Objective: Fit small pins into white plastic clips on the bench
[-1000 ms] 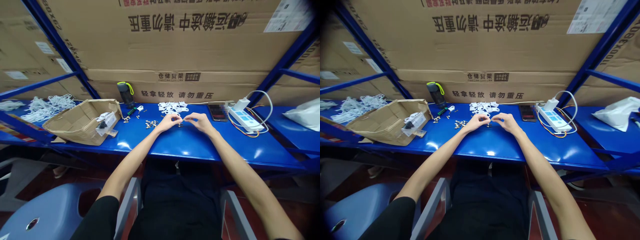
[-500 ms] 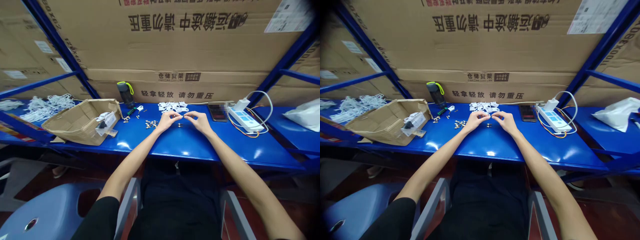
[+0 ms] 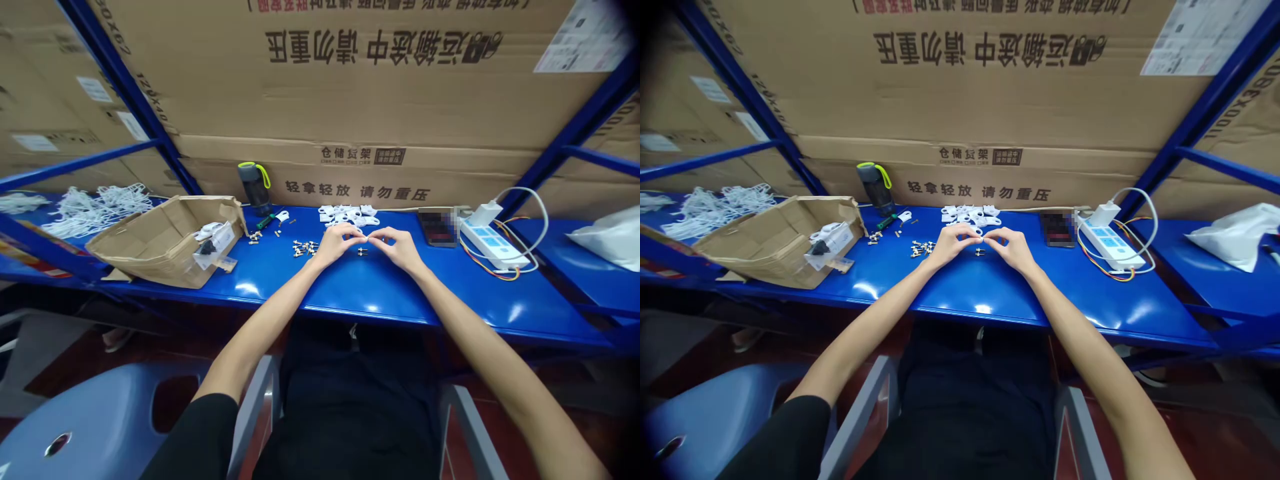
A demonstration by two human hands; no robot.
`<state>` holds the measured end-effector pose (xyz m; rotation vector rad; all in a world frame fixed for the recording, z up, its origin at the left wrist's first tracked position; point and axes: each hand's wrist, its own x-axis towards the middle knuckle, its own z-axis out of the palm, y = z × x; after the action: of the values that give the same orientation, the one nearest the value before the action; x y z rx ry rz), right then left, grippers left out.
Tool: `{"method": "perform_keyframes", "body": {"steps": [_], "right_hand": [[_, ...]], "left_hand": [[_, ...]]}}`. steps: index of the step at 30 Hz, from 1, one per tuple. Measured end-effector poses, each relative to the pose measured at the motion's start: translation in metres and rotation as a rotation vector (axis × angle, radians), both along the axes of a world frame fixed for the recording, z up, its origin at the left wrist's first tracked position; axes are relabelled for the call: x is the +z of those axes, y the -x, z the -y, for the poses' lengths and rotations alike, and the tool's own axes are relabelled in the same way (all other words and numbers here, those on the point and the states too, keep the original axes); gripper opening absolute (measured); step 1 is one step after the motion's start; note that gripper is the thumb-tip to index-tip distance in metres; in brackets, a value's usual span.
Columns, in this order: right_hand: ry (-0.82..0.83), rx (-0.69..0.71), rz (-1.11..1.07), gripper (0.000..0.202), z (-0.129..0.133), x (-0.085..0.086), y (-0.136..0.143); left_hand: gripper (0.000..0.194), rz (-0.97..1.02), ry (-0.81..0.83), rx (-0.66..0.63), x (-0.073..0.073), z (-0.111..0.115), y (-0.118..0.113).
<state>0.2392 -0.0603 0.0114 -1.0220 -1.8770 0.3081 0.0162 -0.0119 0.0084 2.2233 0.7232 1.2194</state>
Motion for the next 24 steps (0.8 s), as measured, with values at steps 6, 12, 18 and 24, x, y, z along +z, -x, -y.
{"method": "perform_keyframes", "body": {"steps": [6, 12, 18, 24], "right_hand": [[0.023, 0.009, -0.014, 0.035, -0.002, -0.002, -0.001], [0.012, -0.078, 0.073, 0.033, -0.009, -0.008, -0.001], [0.110, -0.124, 0.199, 0.022, -0.018, -0.017, 0.001], [0.130, -0.138, 0.255, 0.015, -0.023, -0.022, -0.001]], "left_hand": [[0.029, -0.002, -0.001, 0.018, 0.002, 0.001, 0.001], [0.023, -0.072, -0.071, 0.038, -0.005, -0.006, 0.002], [0.019, -0.297, -0.139, 0.128, -0.008, -0.011, 0.005], [0.018, -0.438, -0.175, 0.149, -0.009, -0.012, 0.006]]}}
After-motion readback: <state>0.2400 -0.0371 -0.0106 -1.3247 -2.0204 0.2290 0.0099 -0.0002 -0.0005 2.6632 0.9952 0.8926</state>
